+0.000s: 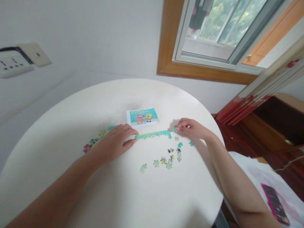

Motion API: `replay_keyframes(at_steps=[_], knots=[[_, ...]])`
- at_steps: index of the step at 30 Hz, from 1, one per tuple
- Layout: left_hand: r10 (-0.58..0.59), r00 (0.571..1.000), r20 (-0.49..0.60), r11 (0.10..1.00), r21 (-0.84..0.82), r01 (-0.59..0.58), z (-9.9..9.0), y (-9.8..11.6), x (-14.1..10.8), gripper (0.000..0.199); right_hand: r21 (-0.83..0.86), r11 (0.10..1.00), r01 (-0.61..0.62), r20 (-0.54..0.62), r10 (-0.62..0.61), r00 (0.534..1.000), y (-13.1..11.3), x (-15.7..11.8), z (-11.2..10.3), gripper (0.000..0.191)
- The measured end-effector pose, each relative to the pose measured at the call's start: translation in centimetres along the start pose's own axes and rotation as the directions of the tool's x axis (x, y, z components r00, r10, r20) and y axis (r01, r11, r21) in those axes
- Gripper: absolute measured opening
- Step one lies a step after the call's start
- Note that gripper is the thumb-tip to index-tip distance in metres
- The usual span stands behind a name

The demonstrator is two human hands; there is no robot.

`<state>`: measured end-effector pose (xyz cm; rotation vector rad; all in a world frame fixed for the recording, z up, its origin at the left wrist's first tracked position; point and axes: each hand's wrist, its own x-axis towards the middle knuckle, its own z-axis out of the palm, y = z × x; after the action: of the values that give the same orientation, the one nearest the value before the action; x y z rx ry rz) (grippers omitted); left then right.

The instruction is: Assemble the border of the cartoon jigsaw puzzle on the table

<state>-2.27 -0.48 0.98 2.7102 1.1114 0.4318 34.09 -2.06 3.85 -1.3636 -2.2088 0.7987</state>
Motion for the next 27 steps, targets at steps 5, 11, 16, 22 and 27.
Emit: replay_keyframes(at_steps=[5, 11, 16, 22, 27], knots=[[-0.008, 1.0, -0.02, 1.0, -0.014, 0.008, 0.1, 0.0, 0.0, 0.027, 0.022, 0.999, 0.046, 0.106, -0.049, 0.993, -0.7, -0.4, 0.1, 0.026], [-0.002, 1.0, -0.009, 1.0, -0.009, 0.002, 0.1, 0.0, 0.0, 0.026, 0.018, 0.998, 0.065, 0.181, -0.067, 0.981, -1.0, -0.2, 0.7, 0.023], [-0.006, 1.0, 0.004, 1.0, -0.009, 0.006, 0.1, -0.1, 0.0, 0.026, -0.022, 0.996, 0.089, 0.189, -0.083, 0.978, -1.5, 0.0, 0.9, 0.028], [-0.017, 1.0, 0.001, 1.0, -0.014, 0.017, 0.1, -0.1, 0.0, 0.028, -0.096, 0.983, 0.155, 0.184, -0.136, 0.974, -1.8, 0.2, 1.5, 0.029], [0.004, 1.0, -0.005, 1.0, -0.005, -0.004, 0.1, -0.1, 0.0, 0.027, -0.205, 0.968, 0.146, 0.163, -0.113, 0.98, -1.5, 0.1, 1.7, 0.03]])
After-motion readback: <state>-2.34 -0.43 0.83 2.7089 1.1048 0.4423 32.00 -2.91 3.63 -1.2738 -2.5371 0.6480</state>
